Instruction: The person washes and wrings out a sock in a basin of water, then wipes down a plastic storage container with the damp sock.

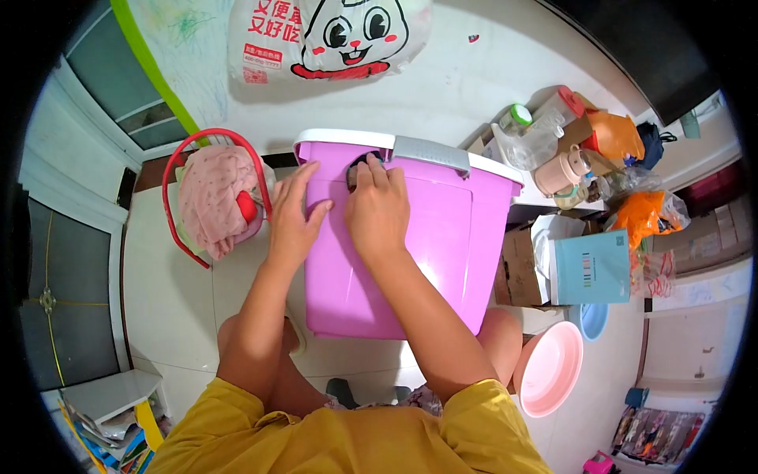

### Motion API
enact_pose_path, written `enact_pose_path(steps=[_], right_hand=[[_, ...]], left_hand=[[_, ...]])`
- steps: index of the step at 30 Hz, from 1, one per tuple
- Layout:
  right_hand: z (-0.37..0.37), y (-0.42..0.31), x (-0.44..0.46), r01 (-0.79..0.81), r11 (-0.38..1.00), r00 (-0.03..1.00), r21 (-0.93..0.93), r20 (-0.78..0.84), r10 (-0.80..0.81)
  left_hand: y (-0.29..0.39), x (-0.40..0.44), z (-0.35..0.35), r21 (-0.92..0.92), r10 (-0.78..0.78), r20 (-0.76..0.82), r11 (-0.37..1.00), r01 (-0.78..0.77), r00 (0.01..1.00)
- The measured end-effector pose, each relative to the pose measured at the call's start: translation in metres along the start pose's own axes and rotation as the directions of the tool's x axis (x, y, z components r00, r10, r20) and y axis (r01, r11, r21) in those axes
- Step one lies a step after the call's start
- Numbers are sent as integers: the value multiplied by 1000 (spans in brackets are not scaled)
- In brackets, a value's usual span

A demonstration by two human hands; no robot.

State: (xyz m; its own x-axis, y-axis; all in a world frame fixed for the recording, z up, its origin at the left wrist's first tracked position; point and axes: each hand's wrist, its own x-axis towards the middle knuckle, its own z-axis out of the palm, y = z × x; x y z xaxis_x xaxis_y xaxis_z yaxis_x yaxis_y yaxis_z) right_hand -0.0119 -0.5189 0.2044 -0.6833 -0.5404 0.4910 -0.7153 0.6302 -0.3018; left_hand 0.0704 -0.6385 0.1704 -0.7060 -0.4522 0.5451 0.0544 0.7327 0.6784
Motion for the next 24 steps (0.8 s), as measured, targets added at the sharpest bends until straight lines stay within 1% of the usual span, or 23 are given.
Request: enact_pose_path(steps=[1,2,4,5,7,8,10,16,20,22,23,24], right_hand=[[2,-1,0,2,1000,999,0,-36,-2],[4,-2,2,2,1000,999,1,-36,-2],[7,-3,9,-36,999,996,12,-77,36],[9,-3,11,-36,999,996,13,-77,37],[9,1,11,28,999,994,-24,-106,-30],[8,3,11,25,999,994,-25,-105,-27],[7,4,12,2,1000,1000,10,-25,-1],[-3,0,-10,64,998,998,28,-6,-64],[1,-2,-14,78,996,997,38,-9,-78],[7,-1,-6,190,981,980,-24,-57,-192],[8,-1,-2,188,982,980,-25,-57,-190],[9,-1,4,216,975,973,-57,-69,-220]], left_hand=[[1,0,0,-20,-14,3,1000,14,1000],[-1,-1,1,-19,-14,2,1000,14,1000],[-4,-3,4,-71,-49,60,996,53,997],[-5,-3,5,-70,-48,61,996,52,997],[-5,-4,7,-43,-31,34,999,32,999],[-5,-4,7,-45,-30,37,998,32,999],[-7,-3,6,-16,-15,43,1000,16,999],[-5,-2,6,-26,-35,31,999,36,999],[-4,-2,5,-23,-42,35,999,43,998],[-2,-2,4,-27,-48,48,998,50,998],[-3,-2,4,-28,-48,50,998,49,998],[-3,-2,5,-37,-48,48,998,50,998]])
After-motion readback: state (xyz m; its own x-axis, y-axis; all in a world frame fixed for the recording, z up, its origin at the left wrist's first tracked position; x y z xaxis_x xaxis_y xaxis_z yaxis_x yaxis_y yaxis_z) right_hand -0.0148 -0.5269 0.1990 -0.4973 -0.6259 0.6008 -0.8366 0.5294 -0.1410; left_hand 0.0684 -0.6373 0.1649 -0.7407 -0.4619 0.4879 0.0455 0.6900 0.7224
